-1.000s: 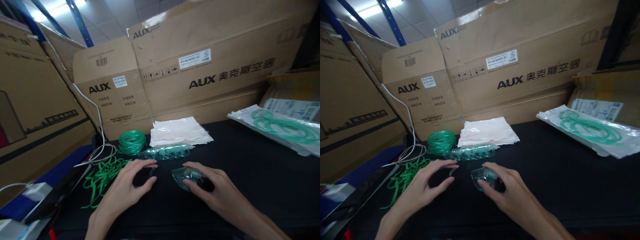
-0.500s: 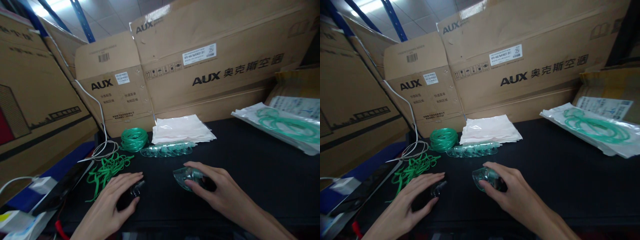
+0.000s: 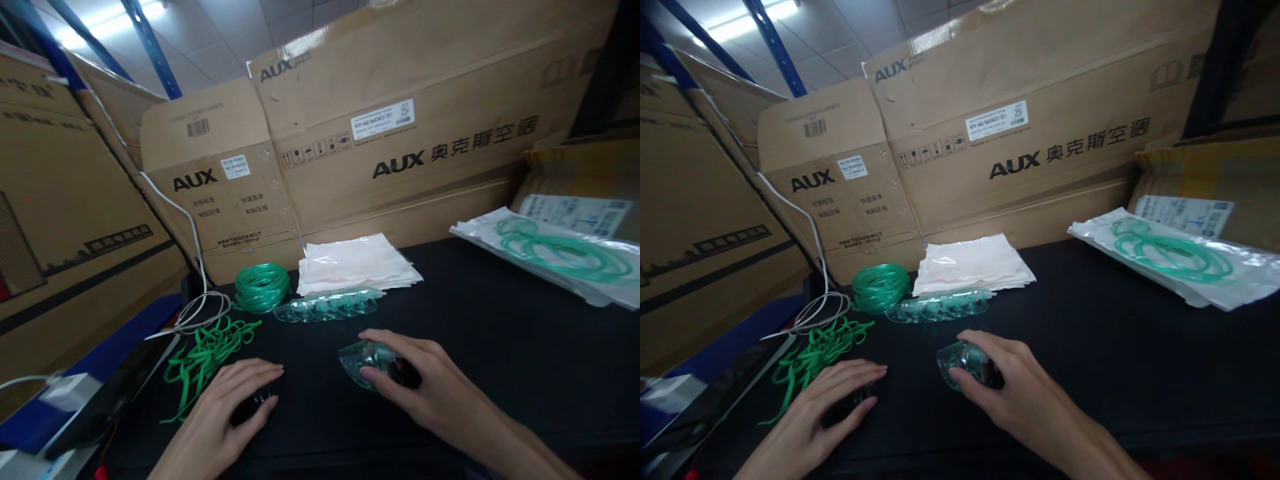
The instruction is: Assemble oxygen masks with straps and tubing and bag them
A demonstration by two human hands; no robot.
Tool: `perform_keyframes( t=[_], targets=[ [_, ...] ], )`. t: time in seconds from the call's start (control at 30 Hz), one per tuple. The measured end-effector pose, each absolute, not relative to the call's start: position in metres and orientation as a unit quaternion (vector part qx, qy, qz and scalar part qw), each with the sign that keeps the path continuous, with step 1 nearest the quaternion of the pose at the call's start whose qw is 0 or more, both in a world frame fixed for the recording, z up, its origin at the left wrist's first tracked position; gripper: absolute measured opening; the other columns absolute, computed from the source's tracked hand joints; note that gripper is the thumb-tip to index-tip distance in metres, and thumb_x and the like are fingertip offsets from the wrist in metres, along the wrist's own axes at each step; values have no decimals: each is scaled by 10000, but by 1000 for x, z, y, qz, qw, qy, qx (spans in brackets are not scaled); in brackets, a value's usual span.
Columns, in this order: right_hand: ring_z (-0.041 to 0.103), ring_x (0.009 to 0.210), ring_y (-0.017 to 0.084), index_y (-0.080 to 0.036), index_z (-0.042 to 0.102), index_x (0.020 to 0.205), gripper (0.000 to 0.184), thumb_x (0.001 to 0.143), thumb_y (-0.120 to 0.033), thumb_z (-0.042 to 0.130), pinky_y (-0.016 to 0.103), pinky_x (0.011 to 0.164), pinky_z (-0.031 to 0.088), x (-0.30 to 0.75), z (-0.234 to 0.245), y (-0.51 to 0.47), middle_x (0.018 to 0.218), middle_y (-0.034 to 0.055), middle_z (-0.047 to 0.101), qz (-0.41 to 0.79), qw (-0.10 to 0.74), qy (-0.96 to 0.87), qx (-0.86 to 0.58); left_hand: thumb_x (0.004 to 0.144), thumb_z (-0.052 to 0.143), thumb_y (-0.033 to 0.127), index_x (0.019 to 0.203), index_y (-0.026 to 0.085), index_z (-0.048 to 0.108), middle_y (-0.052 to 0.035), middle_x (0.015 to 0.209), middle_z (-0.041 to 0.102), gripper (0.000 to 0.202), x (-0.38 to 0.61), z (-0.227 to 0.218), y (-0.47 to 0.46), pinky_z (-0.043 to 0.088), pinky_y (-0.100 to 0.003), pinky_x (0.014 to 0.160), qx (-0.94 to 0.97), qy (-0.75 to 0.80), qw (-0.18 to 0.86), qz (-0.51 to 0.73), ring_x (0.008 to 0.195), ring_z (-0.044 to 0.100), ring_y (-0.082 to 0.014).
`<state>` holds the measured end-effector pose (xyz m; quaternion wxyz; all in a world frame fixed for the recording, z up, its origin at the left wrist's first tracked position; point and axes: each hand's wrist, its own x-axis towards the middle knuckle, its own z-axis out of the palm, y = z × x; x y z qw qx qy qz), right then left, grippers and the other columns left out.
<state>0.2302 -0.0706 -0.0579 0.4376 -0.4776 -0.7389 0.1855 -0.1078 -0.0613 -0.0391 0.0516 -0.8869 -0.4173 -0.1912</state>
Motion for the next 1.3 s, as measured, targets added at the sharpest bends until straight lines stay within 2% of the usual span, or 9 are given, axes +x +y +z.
perform_keyframes(
  t=[0.23, 0.33, 0.47, 0.53, 0.7, 0.9, 1.1, 1.3],
  targets=[
    [743, 1049, 262, -234, 724, 1242, 412, 887, -436, 672, 383, 965, 589, 230, -61, -69, 1174, 69, 776, 200, 434, -734, -482, 917, 692, 400, 1225, 341, 709, -5, 1206, 758, 313, -116, -42, -60, 588, -335, 979, -882, -426, 74, -190, 1128, 704, -230],
    [734, 1045, 259, -249, 719, 1238, 411, 894, -466, 663, 366, 924, 596, 230, -58, -69, 1184, 58, 770, 215, 429, -727, -491, 923, 682, 426, 1219, 336, 701, -2, 1190, 759, 310, -108, -35, -59, 591, -331, 961, -882, -415, 88, -203, 1097, 711, -224],
    [736, 891, 217, -268, 694, 1248, 386, 921, -466, 643, 320, 786, 607, 238, -38, -62, 1129, 39, 774, 238, 414, -736, -481, 957, 650, 382, 1222, 336, 681, 4, 1206, 740, 271, -73, -12, -51, 562, -342, 978, -885, -400, 67, -228, 1120, 684, -214],
    [725, 827, 206, -250, 684, 1259, 396, 912, -439, 661, 319, 765, 600, 247, -21, -49, 1107, 47, 775, 211, 419, -753, -461, 985, 612, 351, 1202, 317, 683, -7, 1210, 731, 231, -48, 3, -41, 534, -365, 1002, -889, -384, 42, -245, 1134, 665, -213],
    [706, 1011, 246, -213, 669, 1274, 419, 910, -422, 666, 394, 960, 539, 279, 13, 3, 1251, 85, 725, 114, 432, -785, -430, 1002, 589, 308, 1157, 263, 702, -21, 1183, 736, 198, 13, 27, 6, 488, -385, 1018, -897, -341, 7, -281, 1125, 652, -216],
    [716, 983, 234, -213, 635, 1248, 400, 936, -462, 621, 389, 896, 570, 298, -9, 40, 1241, 94, 711, 174, 425, -781, -423, 981, 623, 279, 1158, 227, 703, -41, 1126, 732, 200, 41, 6, 45, 496, -391, 990, -913, -303, -16, -273, 1082, 649, -231],
    [675, 1038, 237, -229, 620, 1228, 359, 924, -415, 653, 383, 947, 512, 298, -24, 35, 1193, 65, 707, 191, 376, -808, -413, 980, 629, 288, 1199, 229, 668, -51, 1176, 671, 230, 37, -17, 52, 468, -384, 1029, -909, -304, -38, -284, 1134, 597, -221],
    [664, 1068, 246, -224, 609, 1211, 337, 907, -350, 683, 375, 961, 481, 296, -23, 31, 1168, 68, 708, 186, 341, -822, -416, 911, 725, 310, 1183, 248, 671, -52, 1202, 644, 284, 33, -21, 59, 469, -390, 1021, -907, -297, -52, -293, 1148, 592, -234]
  ],
)
